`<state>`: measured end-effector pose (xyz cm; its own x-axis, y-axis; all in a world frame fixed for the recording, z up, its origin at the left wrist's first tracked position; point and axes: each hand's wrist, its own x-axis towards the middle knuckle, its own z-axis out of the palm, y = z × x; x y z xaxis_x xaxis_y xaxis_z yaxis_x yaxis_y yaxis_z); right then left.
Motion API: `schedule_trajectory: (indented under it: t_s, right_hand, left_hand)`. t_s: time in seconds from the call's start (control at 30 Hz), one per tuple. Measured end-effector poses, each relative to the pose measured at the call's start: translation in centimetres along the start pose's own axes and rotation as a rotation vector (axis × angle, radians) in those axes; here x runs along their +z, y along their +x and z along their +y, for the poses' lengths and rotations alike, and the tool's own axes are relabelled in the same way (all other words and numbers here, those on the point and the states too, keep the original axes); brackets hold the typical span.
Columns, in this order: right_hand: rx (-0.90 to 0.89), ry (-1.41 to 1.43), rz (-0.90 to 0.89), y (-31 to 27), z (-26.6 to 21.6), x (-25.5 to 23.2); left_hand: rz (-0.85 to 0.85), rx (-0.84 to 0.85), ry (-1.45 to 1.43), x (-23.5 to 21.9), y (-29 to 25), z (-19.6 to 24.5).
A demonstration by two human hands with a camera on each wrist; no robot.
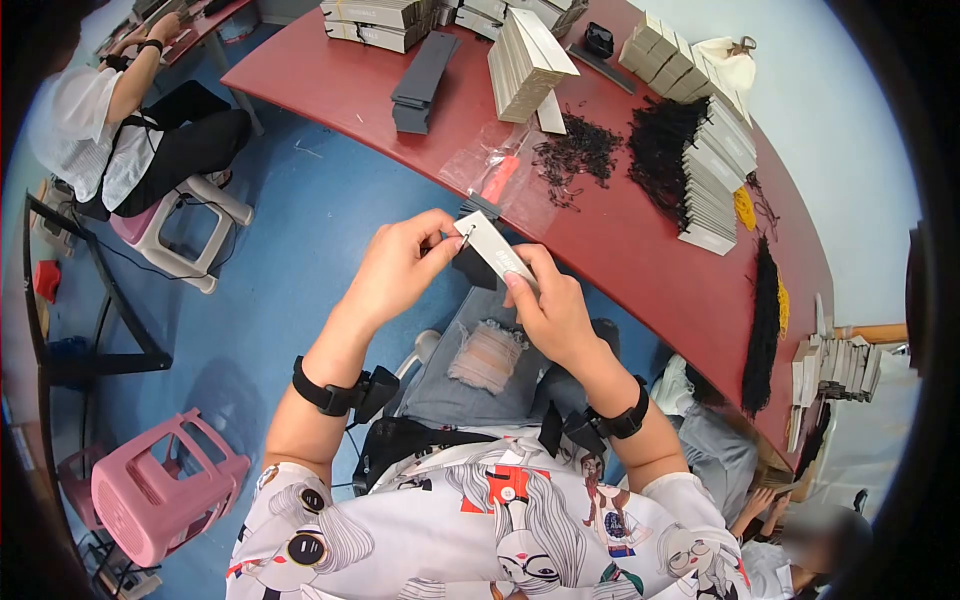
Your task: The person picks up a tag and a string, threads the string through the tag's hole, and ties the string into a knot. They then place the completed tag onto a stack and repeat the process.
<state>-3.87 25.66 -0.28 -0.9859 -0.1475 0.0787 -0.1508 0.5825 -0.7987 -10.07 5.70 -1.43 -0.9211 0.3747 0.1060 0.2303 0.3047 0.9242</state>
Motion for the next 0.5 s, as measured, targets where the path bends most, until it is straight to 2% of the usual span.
schedule_trajectory:
  t_s: [0.1,0.17,0.3,0.4,0.47,0.5]
  right_hand:
    - [-0.017,-0.022,-0.005,0.0,0.2,0.0]
    - [-0.017,-0.031,-0.011,0.0,0.3,0.1]
    - [-0.021,-0.020,0.001,0.0,0.1,0.2]
    - [-0.035,-0.016,0.013,0.0,0.2,0.2]
    - [-0.030,-0.015,0.016,-0.1,0.4,0.1]
    - [-0.014,-0.027,-0.016,-0.1,0.5,0.0]
  left_hand:
    - [-0.018,0.009,-0.071,0.4,0.1,-0.9]
    - [0.083,-0.008,-0.207,1.0,0.1,-1.4]
    - [0.130,-0.070,-0.331,2.0,-0.3,-1.9]
    - [0.096,-0.051,-0.413,2.3,-0.6,-2.4]
    - [-0.032,-0.054,-0.548,2.3,-0.7,-2.5]
    - [-0.032,-0.054,-0.547,2.2,-0.8,-2.7]
